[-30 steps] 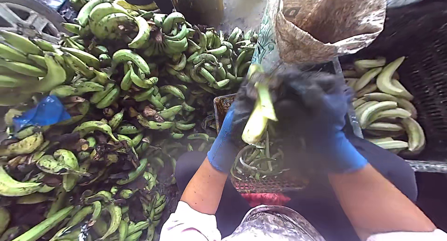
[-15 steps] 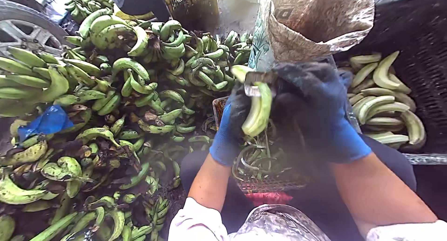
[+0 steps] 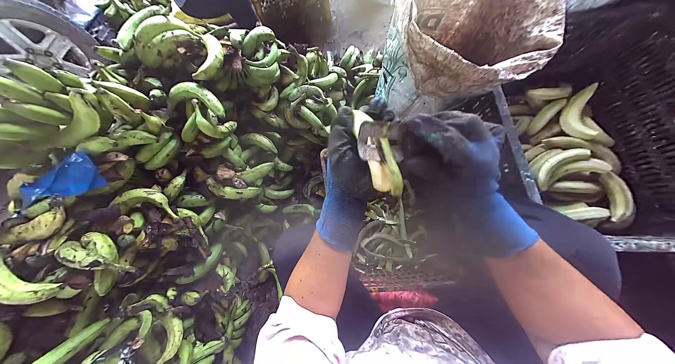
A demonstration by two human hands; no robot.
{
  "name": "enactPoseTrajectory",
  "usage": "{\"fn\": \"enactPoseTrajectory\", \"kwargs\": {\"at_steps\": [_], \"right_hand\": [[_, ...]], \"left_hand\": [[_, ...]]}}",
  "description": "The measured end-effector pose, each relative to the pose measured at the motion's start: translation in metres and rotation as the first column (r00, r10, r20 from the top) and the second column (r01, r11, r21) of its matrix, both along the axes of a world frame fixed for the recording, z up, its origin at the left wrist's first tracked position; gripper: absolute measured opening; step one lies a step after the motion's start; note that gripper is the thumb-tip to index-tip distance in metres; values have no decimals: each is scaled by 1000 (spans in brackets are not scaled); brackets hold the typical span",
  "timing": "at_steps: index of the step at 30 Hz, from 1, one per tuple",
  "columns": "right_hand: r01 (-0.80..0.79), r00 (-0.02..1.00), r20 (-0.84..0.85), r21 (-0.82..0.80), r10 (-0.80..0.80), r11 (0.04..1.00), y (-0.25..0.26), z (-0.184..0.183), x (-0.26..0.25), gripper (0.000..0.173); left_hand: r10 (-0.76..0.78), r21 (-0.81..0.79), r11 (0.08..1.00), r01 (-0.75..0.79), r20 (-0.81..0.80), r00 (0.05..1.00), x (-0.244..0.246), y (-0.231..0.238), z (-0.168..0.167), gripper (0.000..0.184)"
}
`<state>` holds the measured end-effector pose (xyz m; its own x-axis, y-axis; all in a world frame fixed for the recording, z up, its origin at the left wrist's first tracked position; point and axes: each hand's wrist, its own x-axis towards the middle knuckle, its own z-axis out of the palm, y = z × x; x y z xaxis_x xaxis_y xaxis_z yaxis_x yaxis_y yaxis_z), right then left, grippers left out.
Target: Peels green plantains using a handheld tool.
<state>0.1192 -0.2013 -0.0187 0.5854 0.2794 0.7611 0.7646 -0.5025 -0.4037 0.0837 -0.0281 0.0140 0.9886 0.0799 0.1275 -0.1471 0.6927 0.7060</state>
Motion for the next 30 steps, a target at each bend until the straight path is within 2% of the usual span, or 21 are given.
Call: {"fn": "enactPoseTrajectory", "kwargs": {"at_steps": [2, 5, 7, 8, 9, 10, 11, 13, 15, 17, 18, 19, 21, 23, 25, 26, 27, 28, 30], "right_hand": [[9, 1000, -8, 15, -9, 1000, -2, -2, 0, 46], [19, 999, -36, -7, -19, 1000, -4, 0, 0, 45], [-13, 962, -273, -16, 8, 1000, -10, 5, 13, 49], [-7, 893, -451, -16, -1, 1000, -16, 7, 22, 54], [17, 800, -599, -32, -33, 999, -21, 8, 31, 55], [63, 755, -648, -79, -99, 995, -25, 6, 37, 55], [100, 780, -604, -143, -167, 985, -27, 5, 37, 57], [103, 904, -397, -160, -160, 982, -27, 4, 20, 62], [-8, 997, -83, -149, -5, 989, -23, -1, 0, 45], [-34, 986, 157, -180, 63, 983, -14, -6, -10, 43], [-21, 981, 185, -166, 52, 986, -8, -6, -11, 43], [-17, 991, 130, -141, 36, 990, -4, -3, -12, 43], [-32, 988, -150, -39, 26, 999, 3, 1, -6, 43], [6, 856, -515, 114, 54, 994, 3, 0, 8, 52], [91, 669, -726, 294, 161, 951, -4, -1, 17, 44], [84, 649, -727, 359, 222, 930, -10, -1, 16, 40], [16, 687, -682, 360, 252, 933, -18, -2, 14, 38], [-99, 757, -600, 288, 259, 953, -28, -1, 10, 40], [-301, 872, -394, 33, 289, 953, -40, 6, 2, 48]], "left_hand": [[54, 176, 983, -49, -22, 998, -4, 0, -5, 40], [208, 439, 881, -176, -25, 978, -12, -7, -7, 27], [152, 616, 772, -158, 63, 986, -13, -9, -8, 34], [90, 655, 746, -118, 75, 993, -14, -10, -9, 41], [41, 658, 750, -74, 66, 997, -14, -11, -9, 46], [14, 603, 797, -30, 32, 999, -13, -10, -10, 48], [9, 493, 870, -1, -14, 1000, -10, -8, -12, 47], [-21, 262, 964, 46, -99, 995, -11, 5, -9, 47], [-32, 103, 994, 45, -127, 991, -15, 16, -2, 60], [20, 29, 999, -16, -159, 987, -15, 17, 1, 58], [41, 55, 998, -33, -149, 988, -14, 15, 0, 53], [61, 113, 992, -48, -115, 992, -12, 11, -2, 45], [117, 277, 955, -109, -15, 993, -16, 0, -7, 31], [71, 362, 931, -53, -37, 997, -21, -8, -4, 33], [-74, 151, 985, 83, -65, 995, -11, -6, -6, 35], [-123, 63, 990, 128, -74, 990, -5, -2, -6, 39], [-128, 55, 990, 131, -61, 990, -2, 5, -9, 40], [-93, 78, 992, 99, -67, 993, -3, 13, -12, 40], [-49, 129, 990, 61, -100, 994, -7, 26, -15, 45]]}}
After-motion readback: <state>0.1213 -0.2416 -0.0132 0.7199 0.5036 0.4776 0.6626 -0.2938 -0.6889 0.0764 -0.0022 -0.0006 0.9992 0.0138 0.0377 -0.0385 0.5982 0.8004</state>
